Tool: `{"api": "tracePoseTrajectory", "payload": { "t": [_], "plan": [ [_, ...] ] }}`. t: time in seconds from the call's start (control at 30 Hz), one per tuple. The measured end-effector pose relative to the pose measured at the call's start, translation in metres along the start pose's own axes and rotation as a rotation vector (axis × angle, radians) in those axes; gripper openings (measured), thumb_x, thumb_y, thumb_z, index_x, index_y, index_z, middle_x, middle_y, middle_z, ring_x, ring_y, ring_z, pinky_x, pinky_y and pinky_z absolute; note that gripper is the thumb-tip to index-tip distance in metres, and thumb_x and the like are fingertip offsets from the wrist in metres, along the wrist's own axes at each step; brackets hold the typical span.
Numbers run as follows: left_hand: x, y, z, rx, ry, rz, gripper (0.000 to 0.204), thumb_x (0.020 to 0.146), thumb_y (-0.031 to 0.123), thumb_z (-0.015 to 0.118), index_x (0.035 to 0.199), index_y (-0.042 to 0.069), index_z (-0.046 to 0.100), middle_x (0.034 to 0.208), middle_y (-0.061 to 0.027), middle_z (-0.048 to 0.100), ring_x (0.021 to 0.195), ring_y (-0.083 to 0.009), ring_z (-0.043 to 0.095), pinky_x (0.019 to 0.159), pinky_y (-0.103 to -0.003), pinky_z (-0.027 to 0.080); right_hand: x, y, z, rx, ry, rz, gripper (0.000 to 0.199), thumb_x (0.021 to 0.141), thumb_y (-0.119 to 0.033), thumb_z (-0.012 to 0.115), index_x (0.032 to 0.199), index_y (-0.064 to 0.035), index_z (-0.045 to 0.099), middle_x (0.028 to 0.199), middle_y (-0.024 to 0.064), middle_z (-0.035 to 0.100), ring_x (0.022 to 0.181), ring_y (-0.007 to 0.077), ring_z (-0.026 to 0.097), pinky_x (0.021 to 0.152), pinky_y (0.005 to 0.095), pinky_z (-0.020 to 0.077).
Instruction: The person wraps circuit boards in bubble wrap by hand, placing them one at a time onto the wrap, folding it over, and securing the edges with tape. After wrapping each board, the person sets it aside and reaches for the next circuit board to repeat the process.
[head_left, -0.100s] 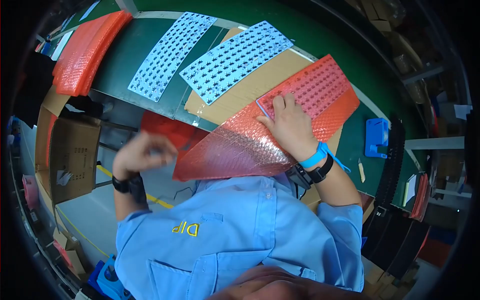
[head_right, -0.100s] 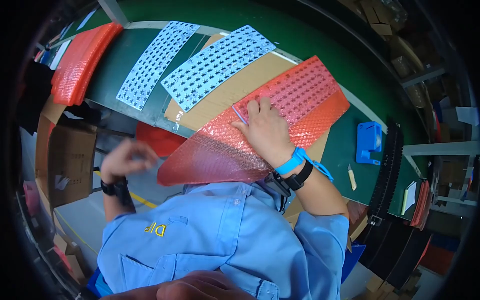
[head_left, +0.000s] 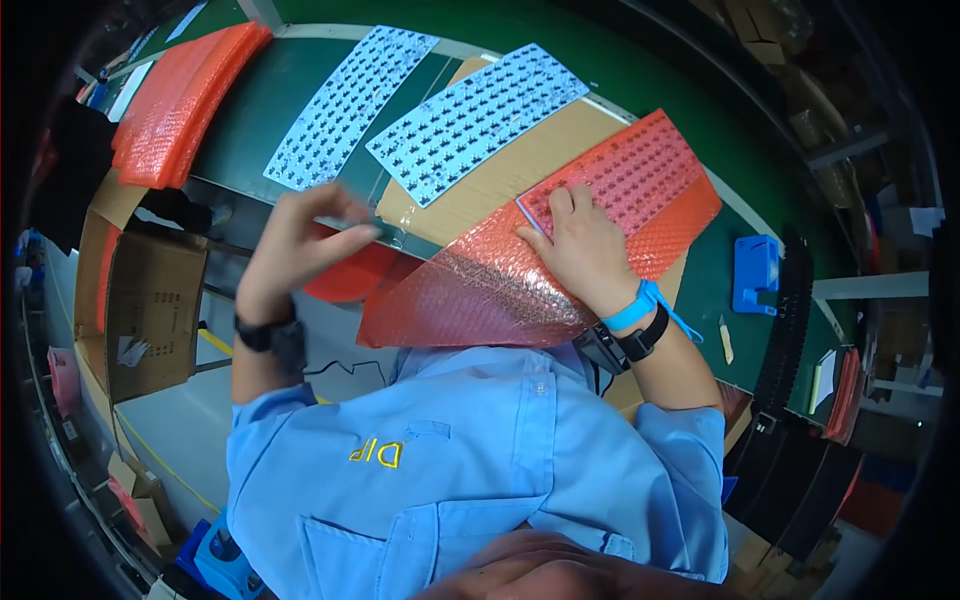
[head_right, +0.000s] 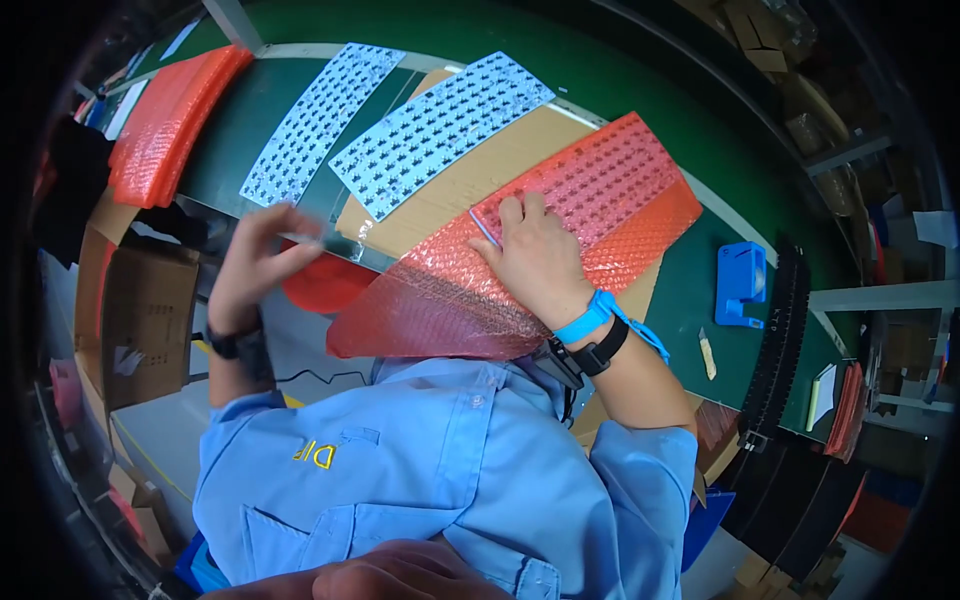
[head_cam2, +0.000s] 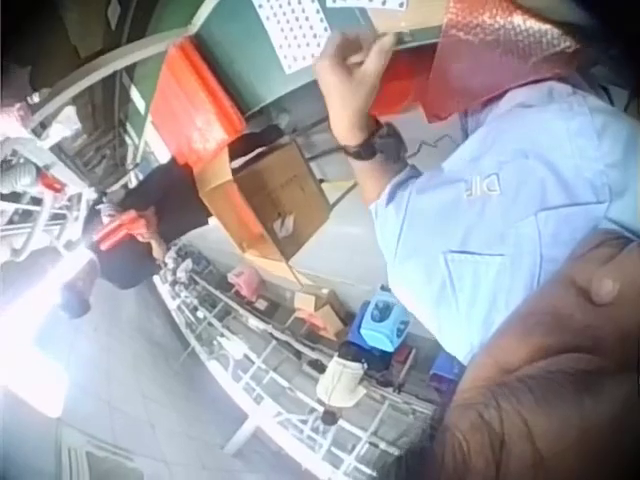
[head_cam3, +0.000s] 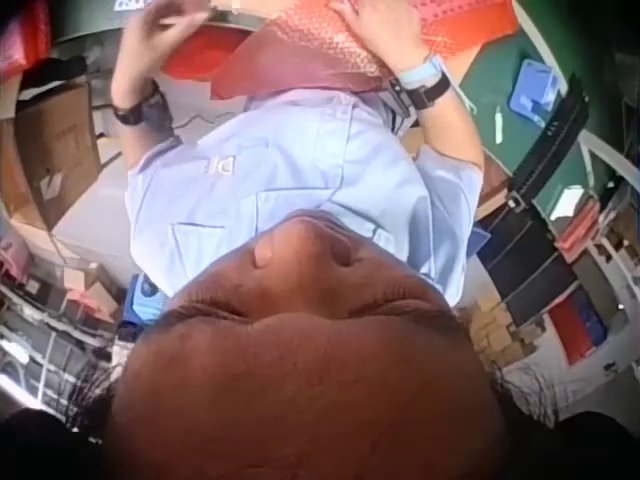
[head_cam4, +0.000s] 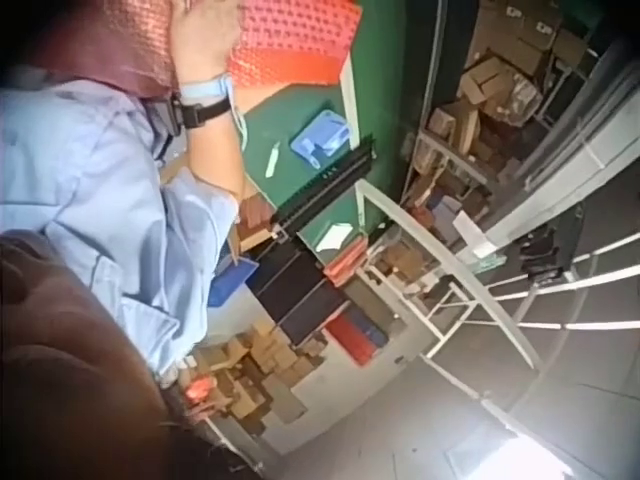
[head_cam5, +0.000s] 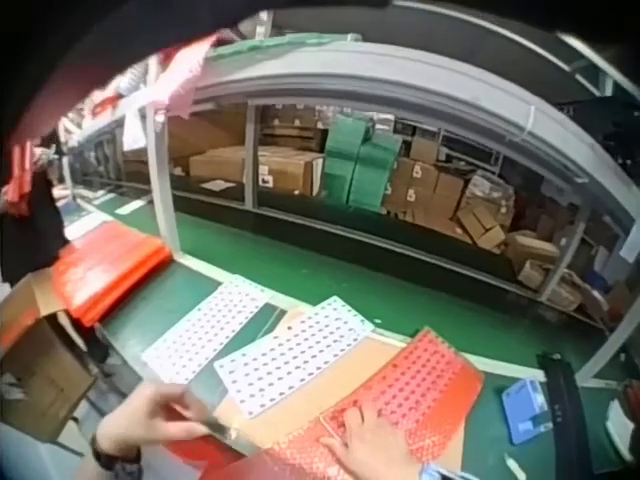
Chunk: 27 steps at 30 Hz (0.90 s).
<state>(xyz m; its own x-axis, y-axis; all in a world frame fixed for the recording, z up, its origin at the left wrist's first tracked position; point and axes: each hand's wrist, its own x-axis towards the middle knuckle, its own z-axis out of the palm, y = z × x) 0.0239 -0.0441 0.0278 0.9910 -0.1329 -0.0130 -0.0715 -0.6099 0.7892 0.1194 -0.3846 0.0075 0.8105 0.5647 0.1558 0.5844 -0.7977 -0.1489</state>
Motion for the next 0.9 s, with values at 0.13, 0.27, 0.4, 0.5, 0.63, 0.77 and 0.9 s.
{"api": "tracePoseTrajectory", "payload": {
  "t": [0.13,0.27,0.4,0.5,0.63,0.77,0.9],
  "plan": [
    [0.06,0.017,0.041,0.911,0.565,0.456,0.082,0.066,0.032,0.087,0.132,0.003,0.047,0.108,-0.0238,0.064,0.093,-0.0368,0.065,0.079,-0.042,0.052,-0.011,-0.004,-0.003,0.087,0.029,-0.013,0.056,0.082,-0.046,0.074,0.108,-0.0009,0.052,0.104,0.0208,0.054,0.082,0.039,0.064,0.066,0.0468,0.0553],
    [0.068,0.009,0.046,0.56,0.315,0.264,0.087,0.063,0.035,0.087,0.132,0.004,0.045,0.118,-0.0259,0.06,0.104,-0.0425,0.061,0.086,-0.045,0.051,-0.019,0.003,-0.005,0.105,0.062,-0.085,0.056,0.082,-0.045,0.074,0.111,-0.002,0.053,0.105,0.0198,0.055,0.09,0.0367,0.063,0.07,0.0426,0.0556],
    [0.059,0.031,0.048,0.336,0.312,-0.073,0.085,0.062,0.033,0.085,0.13,0.003,0.045,0.118,-0.0246,0.058,0.107,-0.0407,0.059,0.09,-0.043,0.049,-0.016,0.039,0.0,0.534,0.004,-0.172,0.053,0.088,-0.046,0.069,0.116,-0.0047,0.052,0.111,0.015,0.057,0.096,0.0289,0.062,0.072,0.0378,0.0554],
    [0.047,0.064,0.054,0.241,0.281,-0.006,0.081,0.063,0.033,0.085,0.127,0.002,0.045,0.118,-0.0247,0.057,0.108,-0.0399,0.058,0.09,-0.043,0.049,0.003,0.07,-0.02,1.285,0.052,0.291,0.048,0.094,-0.045,0.064,0.121,-0.0069,0.051,0.113,0.0094,0.058,0.096,0.021,0.061,0.074,0.0329,0.0544],
    [0.044,0.106,0.087,0.213,0.249,0.218,0.081,0.063,0.034,0.085,0.124,0.0,0.046,0.117,-0.024,0.056,0.107,-0.0401,0.057,0.091,-0.045,0.048,0.043,0.124,-0.081,1.474,0.378,0.573,0.051,0.096,-0.03,0.066,0.137,-0.0059,0.048,0.108,0.0043,0.064,0.095,0.0161,0.064,0.079,0.0287,0.054],
    [0.059,0.111,0.135,0.275,0.325,0.369,0.092,0.06,0.036,0.09,0.13,-0.001,0.043,0.12,-0.0242,0.055,0.111,-0.0411,0.054,0.094,-0.046,0.046,0.054,0.187,-0.07,1.33,0.391,0.516,0.05,0.091,-0.022,0.073,0.133,-0.0022,0.054,0.106,0.0052,0.067,0.094,0.0151,0.066,0.079,0.0289,0.0545],
    [0.071,0.097,0.156,0.218,0.355,0.471,0.096,0.059,0.03,0.092,0.134,-0.005,0.044,0.121,-0.0252,0.056,0.105,-0.0387,0.058,0.094,-0.044,0.046,0.053,0.232,-0.031,1.298,0.319,0.526,0.041,0.087,-0.013,0.075,0.123,0.0018,0.063,0.104,0.0081,0.07,0.094,0.0158,0.067,0.081,0.0294,0.0538]
  ]
}}
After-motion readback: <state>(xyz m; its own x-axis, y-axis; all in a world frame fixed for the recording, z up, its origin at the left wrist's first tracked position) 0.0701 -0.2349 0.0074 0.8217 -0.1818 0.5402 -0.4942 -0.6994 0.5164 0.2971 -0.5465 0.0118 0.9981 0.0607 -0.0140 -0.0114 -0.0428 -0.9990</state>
